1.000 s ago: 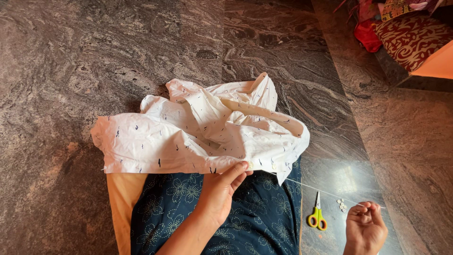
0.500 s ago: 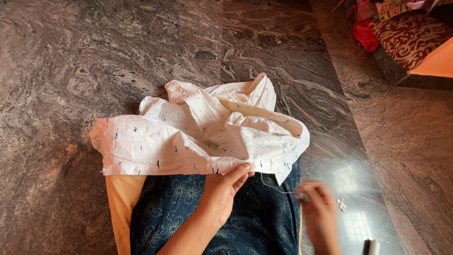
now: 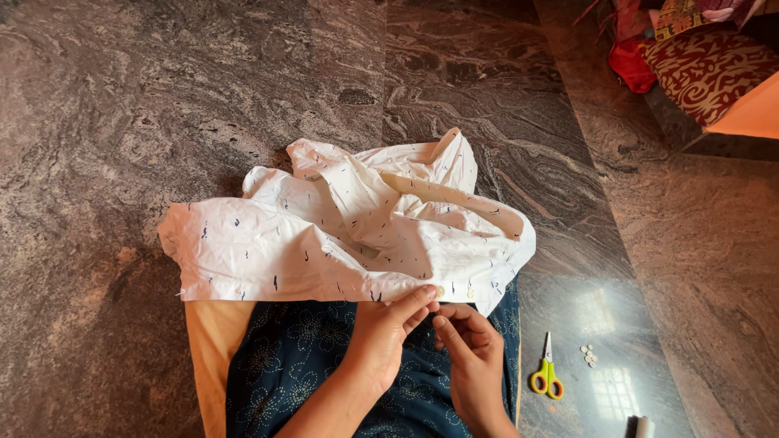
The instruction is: The person sits on the floor with a white shirt across their lap and sews a button onto it using a needle and thread, pulling the thread through the fabric repeatedly. Scissors, a spool of thread, and loose buttons rest on the floor beside them.
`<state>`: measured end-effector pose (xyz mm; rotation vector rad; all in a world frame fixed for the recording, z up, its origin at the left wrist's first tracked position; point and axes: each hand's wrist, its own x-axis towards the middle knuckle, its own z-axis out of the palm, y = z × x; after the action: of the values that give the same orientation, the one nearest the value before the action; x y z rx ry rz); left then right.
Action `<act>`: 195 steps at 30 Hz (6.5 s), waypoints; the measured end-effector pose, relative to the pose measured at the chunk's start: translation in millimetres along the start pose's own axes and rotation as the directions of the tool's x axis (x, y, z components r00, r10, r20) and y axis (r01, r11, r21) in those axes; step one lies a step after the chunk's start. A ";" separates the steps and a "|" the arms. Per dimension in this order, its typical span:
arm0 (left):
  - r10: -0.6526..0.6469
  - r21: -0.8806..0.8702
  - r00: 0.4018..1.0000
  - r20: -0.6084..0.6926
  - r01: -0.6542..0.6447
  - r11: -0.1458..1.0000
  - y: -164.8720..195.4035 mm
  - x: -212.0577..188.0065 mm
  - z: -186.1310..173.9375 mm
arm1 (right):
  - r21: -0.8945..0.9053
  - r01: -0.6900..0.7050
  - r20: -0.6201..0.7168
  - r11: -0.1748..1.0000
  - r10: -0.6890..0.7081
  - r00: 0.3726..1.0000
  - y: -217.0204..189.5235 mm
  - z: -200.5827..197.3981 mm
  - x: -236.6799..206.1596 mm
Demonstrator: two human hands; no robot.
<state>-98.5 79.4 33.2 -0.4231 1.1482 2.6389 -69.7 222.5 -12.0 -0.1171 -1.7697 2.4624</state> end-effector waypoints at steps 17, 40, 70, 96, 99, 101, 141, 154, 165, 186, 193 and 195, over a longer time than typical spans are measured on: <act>-0.042 0.002 0.999 -0.028 0.042 0.999 -1.9 0.4 -0.6 | -0.030 0.105 0.003 0.994 -0.105 0.994 -12.1 9.3 2.2; -0.034 -0.019 0.999 -0.019 0.033 0.999 -6.6 3.9 -6.0 | 0.081 0.079 -0.007 0.994 -0.079 0.997 -4.9 11.6 4.3; 0.084 -0.004 0.994 0.072 -0.084 0.996 28.1 48.6 42.2 | 0.138 0.306 -0.095 0.942 -0.295 0.951 -34.2 36.5 70.9; 0.167 0.116 0.979 0.113 -0.180 0.977 29.8 65.2 33.3 | -0.644 0.630 0.114 0.434 -0.760 0.640 -74.6 62.1 67.6; 0.211 0.198 0.969 0.128 -0.233 0.952 35.6 70.0 33.4 | -0.715 0.581 0.142 0.389 -0.733 0.666 -83.0 67.1 72.6; 0.237 0.215 0.959 0.152 -0.267 0.939 38.4 72.8 33.9 | -0.717 0.611 0.187 0.335 -0.753 0.631 -84.9 66.9 75.6; 0.540 0.499 0.839 0.069 -0.498 0.709 62.8 89.7 13.7 | -0.142 0.705 -0.503 0.695 -0.664 0.553 -97.7 -234.0 79.0; 0.340 0.257 0.940 0.040 -0.338 0.905 46.7 76.5 8.7 | -0.668 0.400 -0.152 0.628 -0.641 0.752 -99.8 -128.0 90.3; 0.295 0.197 0.954 0.059 -0.301 0.933 48.4 64.6 9.0 | -0.799 0.502 0.216 0.332 -0.619 0.755 -84.2 60.8 69.5; 0.428 0.496 0.894 0.136 -0.435 0.752 48.8 58.1 16.5 | -0.837 0.497 0.284 0.227 -0.597 0.750 -88.7 61.7 69.9; 0.494 0.629 0.853 0.168 -0.478 0.613 56.3 50.8 19.7 | -0.850 0.492 0.312 0.191 -0.571 0.759 -92.3 65.5 68.4; 0.506 0.651 0.845 0.172 -0.484 0.585 56.8 48.5 20.9 | -0.848 0.496 0.323 0.185 -0.562 0.761 -91.0 65.5 68.4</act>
<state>-165.6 61.7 68.0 0.0272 2.4066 2.3219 -141.8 198.6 95.0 0.3080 -2.3565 0.7640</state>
